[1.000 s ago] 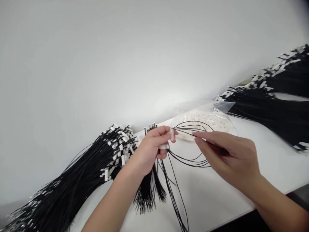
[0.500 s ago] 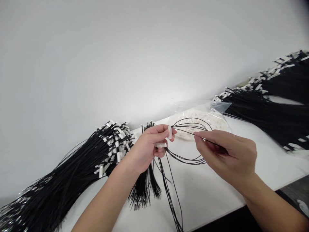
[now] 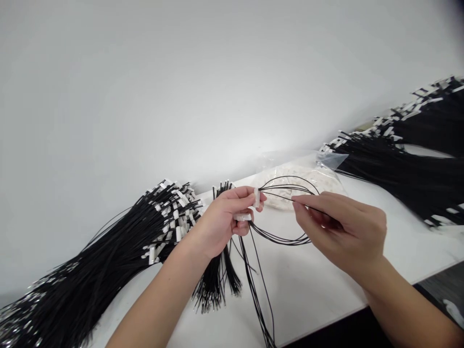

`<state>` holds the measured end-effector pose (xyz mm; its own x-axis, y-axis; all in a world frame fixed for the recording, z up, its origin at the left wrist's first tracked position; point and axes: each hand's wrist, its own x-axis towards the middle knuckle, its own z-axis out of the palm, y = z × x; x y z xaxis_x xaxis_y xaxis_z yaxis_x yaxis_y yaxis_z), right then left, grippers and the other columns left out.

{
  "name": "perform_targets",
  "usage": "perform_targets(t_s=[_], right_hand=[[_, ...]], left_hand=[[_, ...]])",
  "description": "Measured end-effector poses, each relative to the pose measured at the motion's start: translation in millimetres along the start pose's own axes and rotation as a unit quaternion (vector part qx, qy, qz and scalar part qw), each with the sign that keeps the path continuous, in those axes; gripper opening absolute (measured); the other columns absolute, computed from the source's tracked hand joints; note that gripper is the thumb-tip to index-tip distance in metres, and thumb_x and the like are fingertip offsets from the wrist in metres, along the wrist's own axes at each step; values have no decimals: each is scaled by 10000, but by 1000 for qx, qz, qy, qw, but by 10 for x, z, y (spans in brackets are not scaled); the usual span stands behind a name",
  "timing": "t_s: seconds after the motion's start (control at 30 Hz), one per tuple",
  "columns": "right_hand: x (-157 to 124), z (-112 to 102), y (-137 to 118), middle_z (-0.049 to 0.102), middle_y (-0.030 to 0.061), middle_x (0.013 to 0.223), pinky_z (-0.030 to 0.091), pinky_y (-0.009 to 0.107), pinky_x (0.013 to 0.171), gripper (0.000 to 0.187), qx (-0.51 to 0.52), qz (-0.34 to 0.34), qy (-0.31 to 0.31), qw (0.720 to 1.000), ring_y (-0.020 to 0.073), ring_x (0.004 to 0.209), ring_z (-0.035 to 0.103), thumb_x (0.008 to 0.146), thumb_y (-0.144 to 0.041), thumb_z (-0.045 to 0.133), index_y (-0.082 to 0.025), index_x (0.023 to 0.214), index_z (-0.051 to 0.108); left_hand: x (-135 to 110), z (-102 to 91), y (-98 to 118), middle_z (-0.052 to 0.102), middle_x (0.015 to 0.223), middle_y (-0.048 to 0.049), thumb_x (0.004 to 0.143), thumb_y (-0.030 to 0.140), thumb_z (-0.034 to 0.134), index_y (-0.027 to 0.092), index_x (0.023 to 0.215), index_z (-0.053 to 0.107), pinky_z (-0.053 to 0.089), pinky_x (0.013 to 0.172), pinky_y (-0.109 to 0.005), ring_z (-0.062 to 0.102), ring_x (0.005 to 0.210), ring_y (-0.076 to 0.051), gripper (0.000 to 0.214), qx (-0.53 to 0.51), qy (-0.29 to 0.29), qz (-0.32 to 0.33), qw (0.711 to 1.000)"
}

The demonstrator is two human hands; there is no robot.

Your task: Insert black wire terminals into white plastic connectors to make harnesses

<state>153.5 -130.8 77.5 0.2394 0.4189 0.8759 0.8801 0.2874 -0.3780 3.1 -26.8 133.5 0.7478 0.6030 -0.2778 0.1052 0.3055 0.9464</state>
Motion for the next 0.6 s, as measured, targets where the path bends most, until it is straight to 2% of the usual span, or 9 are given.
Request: perform_targets(t_s=[0.3,0.47,0.6], right_hand=[[-14,18,61,453,-43,513,340,183,429,212,-50,-73,6,996,54,452,357,689,-64,612,-211,841,606],[-31,4,124,605,-22,646,391,186,496,235,-113,-148,1,983,53,528,496,689,-88,644,-201,893,615],[-36,14,123,651,-29,735,410,221,556,251,-170,-189,5,967,69,582,557,665,-120,687,-218,890,636]], left_hand=[[12,1,-18,431,767,-17,770,311,538,149,745,571,153,400,-174,262,507,-38,167,41,0,22,999],[40,2,-46,432,748,-12,779,339,524,150,758,567,143,410,-186,240,479,-29,195,91,-4,18,996],[54,21,-81,448,734,-3,780,335,527,151,734,561,133,417,-193,234,473,-28,193,110,-18,7,994]])
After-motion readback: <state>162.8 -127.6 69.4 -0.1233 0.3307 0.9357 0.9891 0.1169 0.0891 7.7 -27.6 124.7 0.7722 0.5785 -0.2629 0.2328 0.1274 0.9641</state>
